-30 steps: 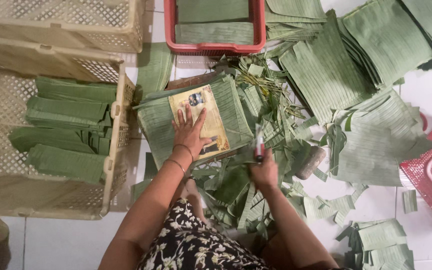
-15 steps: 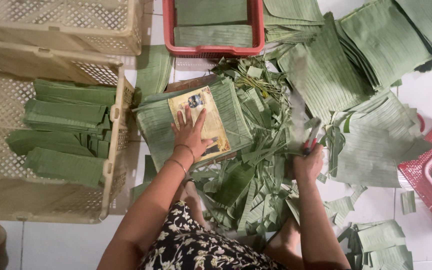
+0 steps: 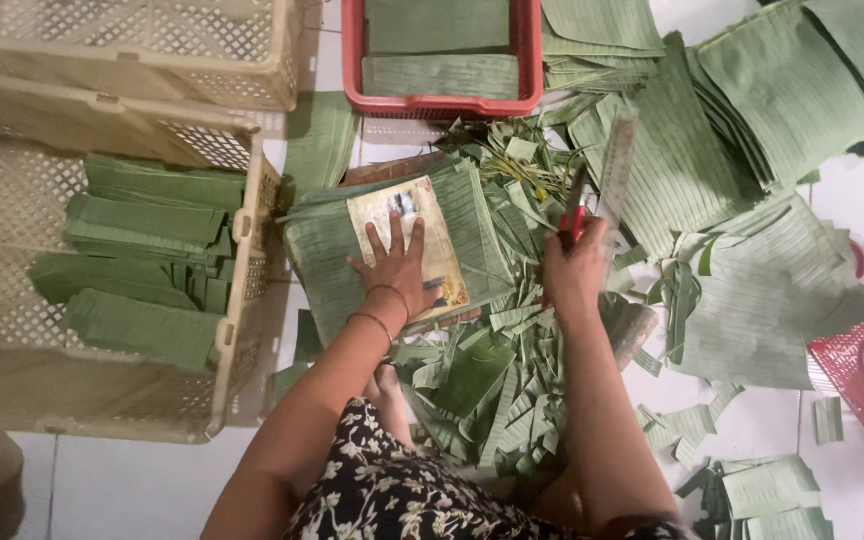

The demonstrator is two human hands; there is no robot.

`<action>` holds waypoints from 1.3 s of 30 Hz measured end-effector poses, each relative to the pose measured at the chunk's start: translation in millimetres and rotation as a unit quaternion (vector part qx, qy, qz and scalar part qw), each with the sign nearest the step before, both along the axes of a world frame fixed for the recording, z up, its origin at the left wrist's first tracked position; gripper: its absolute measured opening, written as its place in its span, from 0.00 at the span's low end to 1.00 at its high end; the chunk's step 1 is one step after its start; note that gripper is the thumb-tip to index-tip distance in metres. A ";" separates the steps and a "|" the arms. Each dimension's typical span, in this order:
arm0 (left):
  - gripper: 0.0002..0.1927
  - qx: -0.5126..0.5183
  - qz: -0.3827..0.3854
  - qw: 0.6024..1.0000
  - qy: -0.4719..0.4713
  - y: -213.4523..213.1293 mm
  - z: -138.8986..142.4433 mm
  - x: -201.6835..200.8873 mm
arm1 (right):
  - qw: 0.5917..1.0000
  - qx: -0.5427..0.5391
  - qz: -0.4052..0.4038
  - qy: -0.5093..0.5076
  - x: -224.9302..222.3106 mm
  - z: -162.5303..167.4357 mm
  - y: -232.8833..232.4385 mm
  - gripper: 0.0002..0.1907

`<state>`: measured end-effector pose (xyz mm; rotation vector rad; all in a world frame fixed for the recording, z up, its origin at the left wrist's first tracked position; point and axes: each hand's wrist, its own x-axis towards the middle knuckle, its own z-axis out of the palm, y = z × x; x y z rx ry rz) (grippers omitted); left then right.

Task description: The person sits on the floor trimming banana leaves. They place a printed paper template over a leaf, cut around it with red-handled scissors, use a ruler to guide straight cuts, stack the trimmed leaf pieces, and place them into plastic baskets while discarding scraps.

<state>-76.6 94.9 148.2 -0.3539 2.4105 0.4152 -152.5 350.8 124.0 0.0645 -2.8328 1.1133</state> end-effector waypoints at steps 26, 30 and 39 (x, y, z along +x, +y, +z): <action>0.69 0.031 0.031 0.998 -0.046 -5.5 9.9 -5.8 | 0.935 0.154 0.169 -0.270 15.7 -8.7 -145.7 0.18; 0.68 0.021 0.033 0.998 -0.048 -2.9 12.8 -7.4 | 0.939 0.148 0.168 -0.261 13.7 -5.0 -148.0 0.18; 0.67 0.014 0.030 0.998 -0.048 -1.9 14.0 -6.6 | 0.945 0.131 0.183 -0.236 15.4 -11.8 -143.3 0.19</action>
